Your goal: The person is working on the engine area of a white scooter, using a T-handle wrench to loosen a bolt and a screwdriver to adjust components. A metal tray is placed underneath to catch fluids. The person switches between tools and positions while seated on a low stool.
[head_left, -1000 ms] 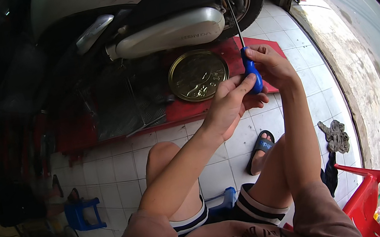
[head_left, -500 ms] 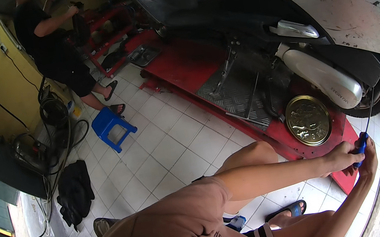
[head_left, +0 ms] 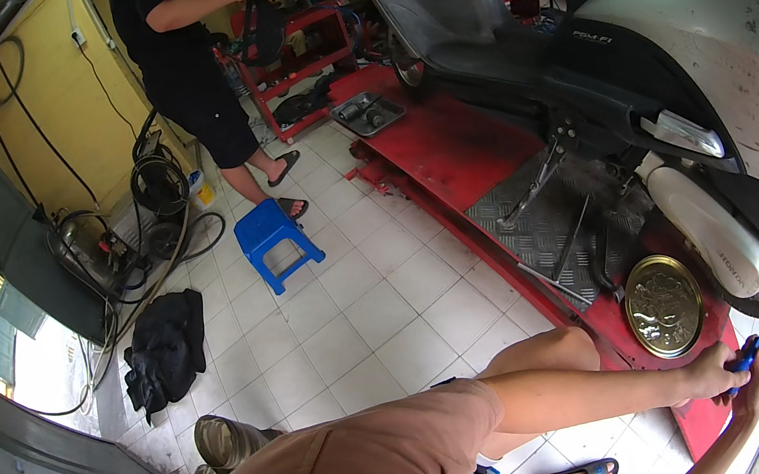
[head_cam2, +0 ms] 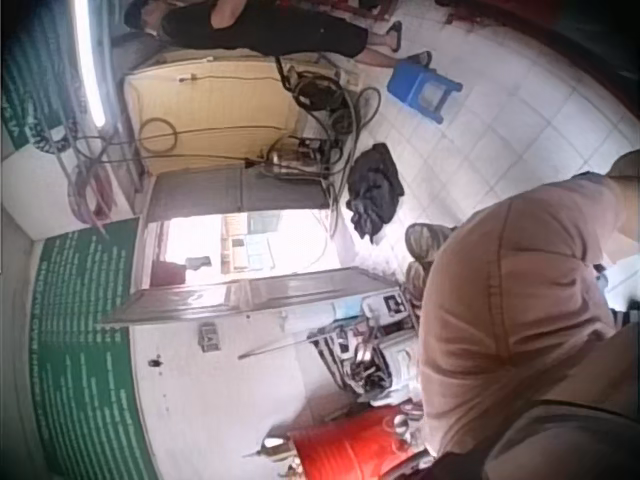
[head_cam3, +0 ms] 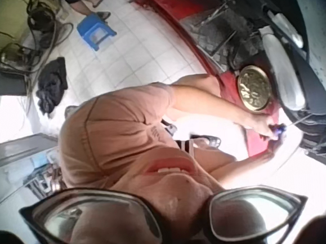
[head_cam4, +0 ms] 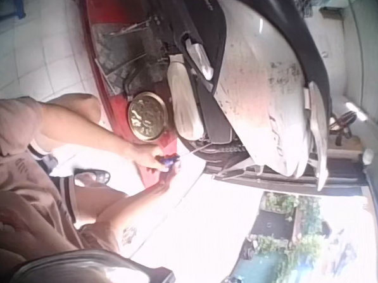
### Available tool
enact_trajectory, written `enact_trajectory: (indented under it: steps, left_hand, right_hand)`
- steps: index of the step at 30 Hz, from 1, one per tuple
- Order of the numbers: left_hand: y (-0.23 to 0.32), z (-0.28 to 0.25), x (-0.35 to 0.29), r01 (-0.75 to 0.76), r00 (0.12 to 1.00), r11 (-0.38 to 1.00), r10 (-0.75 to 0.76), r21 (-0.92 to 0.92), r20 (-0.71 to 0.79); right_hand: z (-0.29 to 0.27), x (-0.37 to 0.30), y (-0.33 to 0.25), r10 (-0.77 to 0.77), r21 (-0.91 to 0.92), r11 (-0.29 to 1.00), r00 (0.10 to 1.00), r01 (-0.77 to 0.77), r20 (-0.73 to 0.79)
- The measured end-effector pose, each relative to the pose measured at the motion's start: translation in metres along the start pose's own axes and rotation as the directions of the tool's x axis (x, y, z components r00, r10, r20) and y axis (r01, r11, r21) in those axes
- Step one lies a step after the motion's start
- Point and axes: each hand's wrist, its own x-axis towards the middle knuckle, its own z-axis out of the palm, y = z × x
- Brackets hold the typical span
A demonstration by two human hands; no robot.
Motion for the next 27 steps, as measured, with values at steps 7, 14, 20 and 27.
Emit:
enact_trajectory:
  steps: [7, 14, 20, 27]
  left_hand:
    - [-0.013, -0.010, 0.015, 0.133, 0.991, 0.936, -0.124, -0.325, 0.048]
    - [-0.021, -0.010, 0.012, -0.128, 0.987, 0.955, 0.150, 0.269, -0.064]
    - [-0.012, -0.017, 0.003, -0.061, 0.984, 0.993, 0.077, 0.101, -0.158]
    - [-0.008, -0.020, 0.005, 0.098, 0.995, 0.980, -0.100, -0.173, -0.006]
  right_hand:
    - [-0.016, 0.013, 0.027, -0.192, -0.001, 0.981, 0.977, 0.193, -0.094]
    - [-0.094, 0.034, 0.043, -0.105, 0.034, 0.993, 0.989, 0.110, -0.107]
    - [-0.053, 0.043, 0.046, -0.134, 0.041, 0.990, 0.991, 0.134, 0.006]
    - [-0.072, 0.057, 0.059, -0.243, 0.055, 0.968, 0.968, 0.246, -0.068]
